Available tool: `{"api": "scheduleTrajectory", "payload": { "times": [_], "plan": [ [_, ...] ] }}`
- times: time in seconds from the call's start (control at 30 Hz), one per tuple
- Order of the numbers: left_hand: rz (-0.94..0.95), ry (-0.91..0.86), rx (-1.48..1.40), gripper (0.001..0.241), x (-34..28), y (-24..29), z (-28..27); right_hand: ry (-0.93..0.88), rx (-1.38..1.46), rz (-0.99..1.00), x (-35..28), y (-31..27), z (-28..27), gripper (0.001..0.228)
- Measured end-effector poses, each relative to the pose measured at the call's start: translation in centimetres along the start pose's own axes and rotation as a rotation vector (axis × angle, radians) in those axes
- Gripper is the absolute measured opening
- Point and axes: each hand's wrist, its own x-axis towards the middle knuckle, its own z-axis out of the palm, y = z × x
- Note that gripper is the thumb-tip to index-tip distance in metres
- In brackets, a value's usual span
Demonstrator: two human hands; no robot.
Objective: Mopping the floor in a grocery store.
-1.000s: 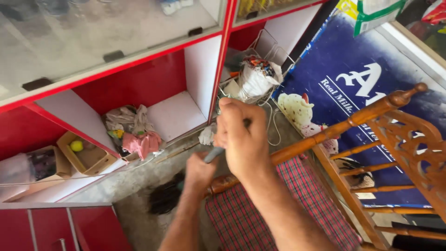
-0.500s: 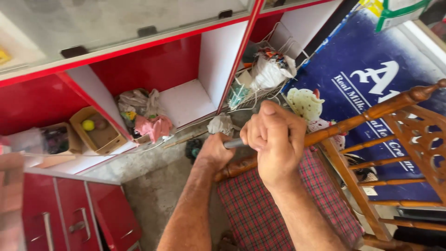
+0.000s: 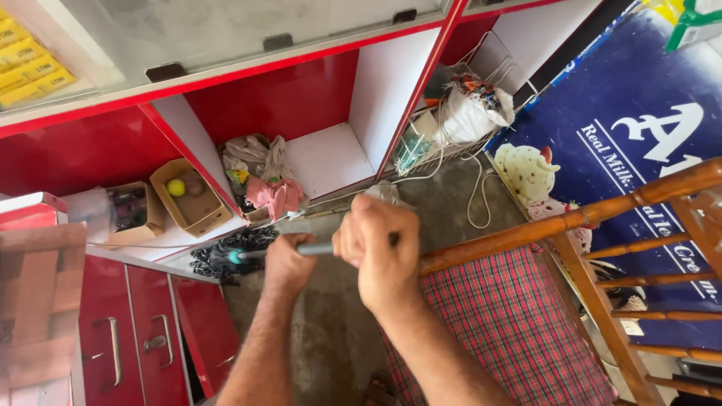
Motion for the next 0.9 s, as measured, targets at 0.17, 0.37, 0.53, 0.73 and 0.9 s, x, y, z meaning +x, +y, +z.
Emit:
{"api": "scheduleTrajectory", "payload": {
  "times": [0.17, 0.37, 0.53, 0.73, 0.9],
  "plan": [
    [0.039, -0.004, -0.206, 0.036, 1.0, 8.4, 4.3, 0.046, -0.134, 0.011, 4.6, -5.7, -1.7, 0.047],
    [0.069, -0.280, -0.337, 0.048, 2.4, 13.1, 14.5, 0.053, -0.691, -0.058, 5.5, -7.1, -3.8, 0.039],
    [0.338, -0.471, -0.202, 0.046, 2.4, 17.3, 20.0, 0.069, -1.029, -0.218, 4.2, -4.3, -10.5, 0.035],
    [0.638, -0.590, -0.110, 0.047, 1.8, 22.5, 21.3, 0.273, -1.037, -0.190, 4.2, -5.2, -15.5, 0.038],
    [0.385, -0.501, -0.234, 0.064, 2.7, 24.0, 20.3, 0.366, -0.696, -0.183, 6.5, -7.8, -14.8, 0.031]
  ]
}}
